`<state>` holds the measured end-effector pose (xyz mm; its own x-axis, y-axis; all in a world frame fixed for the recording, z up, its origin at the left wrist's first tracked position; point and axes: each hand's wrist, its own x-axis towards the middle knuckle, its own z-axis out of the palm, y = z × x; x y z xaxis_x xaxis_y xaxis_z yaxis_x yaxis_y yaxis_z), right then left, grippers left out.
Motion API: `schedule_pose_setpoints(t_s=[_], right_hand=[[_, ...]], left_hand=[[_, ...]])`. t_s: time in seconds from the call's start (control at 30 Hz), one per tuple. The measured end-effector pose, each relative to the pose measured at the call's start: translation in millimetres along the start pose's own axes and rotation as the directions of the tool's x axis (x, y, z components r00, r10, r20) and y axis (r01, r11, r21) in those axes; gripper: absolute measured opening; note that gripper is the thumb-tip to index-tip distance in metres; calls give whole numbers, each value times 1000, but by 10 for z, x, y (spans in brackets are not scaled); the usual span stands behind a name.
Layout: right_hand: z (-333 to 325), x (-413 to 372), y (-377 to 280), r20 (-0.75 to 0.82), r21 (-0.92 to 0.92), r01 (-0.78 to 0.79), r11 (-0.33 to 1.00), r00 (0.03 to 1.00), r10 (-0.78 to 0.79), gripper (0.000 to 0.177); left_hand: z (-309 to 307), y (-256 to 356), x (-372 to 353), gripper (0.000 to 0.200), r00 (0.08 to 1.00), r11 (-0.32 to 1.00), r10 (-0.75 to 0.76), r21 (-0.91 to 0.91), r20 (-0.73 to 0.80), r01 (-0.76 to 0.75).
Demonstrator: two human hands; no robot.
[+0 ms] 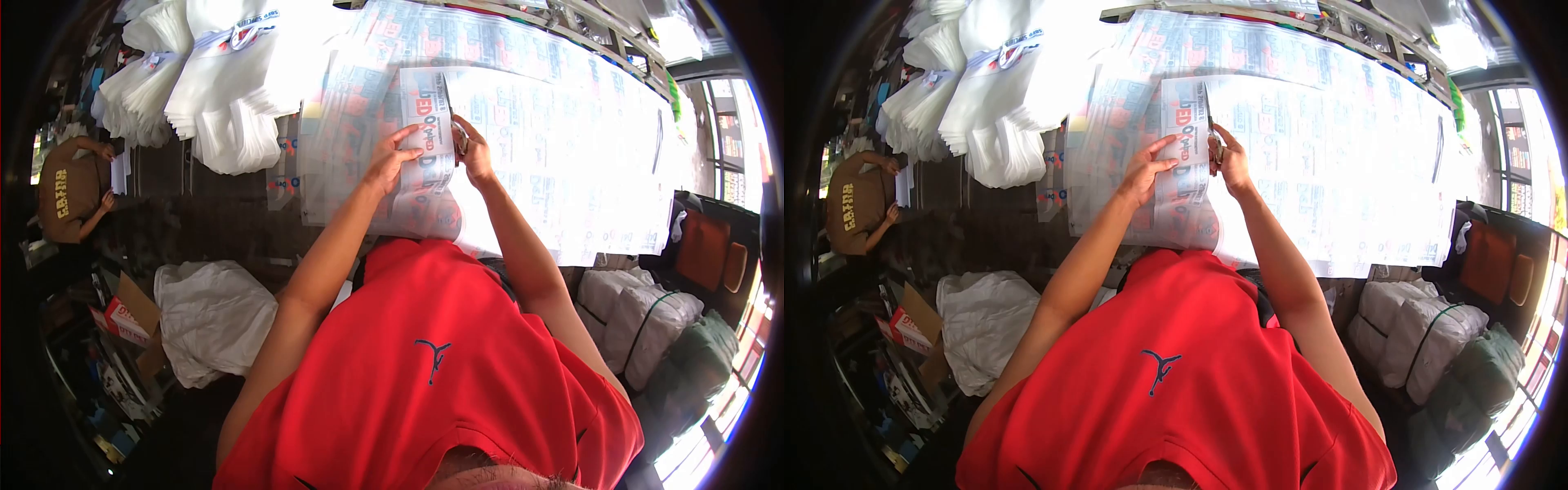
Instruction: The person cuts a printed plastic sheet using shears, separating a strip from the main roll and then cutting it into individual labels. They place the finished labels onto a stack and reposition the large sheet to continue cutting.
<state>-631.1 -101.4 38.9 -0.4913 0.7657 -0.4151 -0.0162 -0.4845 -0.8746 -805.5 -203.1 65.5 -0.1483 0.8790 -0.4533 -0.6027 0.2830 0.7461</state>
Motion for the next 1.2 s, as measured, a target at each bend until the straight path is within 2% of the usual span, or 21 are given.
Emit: schedule_pose_setpoints(t_s=[0.2, 0.4, 0.6, 0.67, 0.83, 0.9, 1.07, 1.13, 1.2], right_hand=[[9, 36, 72, 43, 18, 34, 999, 998, -35, 50], [53, 88, -28, 9, 11, 16, 1000, 1000, -16, 49], [-13, 164, -8, 78, 34, 24, 999, 997, -26, 48], [-20, 196, 20, 75, 32, 33, 999, 997, -35, 57], [9, 336, 55, 21, 73, 43, 996, 999, -45, 56], [19, 343, -13, 13, 90, 31, 995, 999, -33, 55], [-46, 416, -67, 119, 38, 43, 998, 992, -47, 53], [-32, 375, -168, 102, 29, 51, 998, 993, -54, 54], [-39, 335, -272, 61, 45, 38, 998, 997, -41, 59]], left_hand=[[-11, -28, 8, 57, 1000, 1000, 4, 3, 7, -4], [-23, -38, 3, 57, 1000, 1000, 17, 14, 10, -17], [39, 28, -59, 57, 1000, 1000, 14, -5, -5, -14], [56, 39, -72, 57, 1000, 1000, 25, -10, -3, -25], [40, 27, -78, 58, 1000, 1000, 10, 20, 29, -11], [46, 12, -82, 57, 998, 997, 54, 51, 33, -56], [87, 106, -148, 58, 998, 999, 45, 8, 48, -45], [126, 171, -229, 58, 997, 999, 35, -14, 64, -34], [93, 253, -306, 58, 997, 980, 71, 187, 23, -74]])
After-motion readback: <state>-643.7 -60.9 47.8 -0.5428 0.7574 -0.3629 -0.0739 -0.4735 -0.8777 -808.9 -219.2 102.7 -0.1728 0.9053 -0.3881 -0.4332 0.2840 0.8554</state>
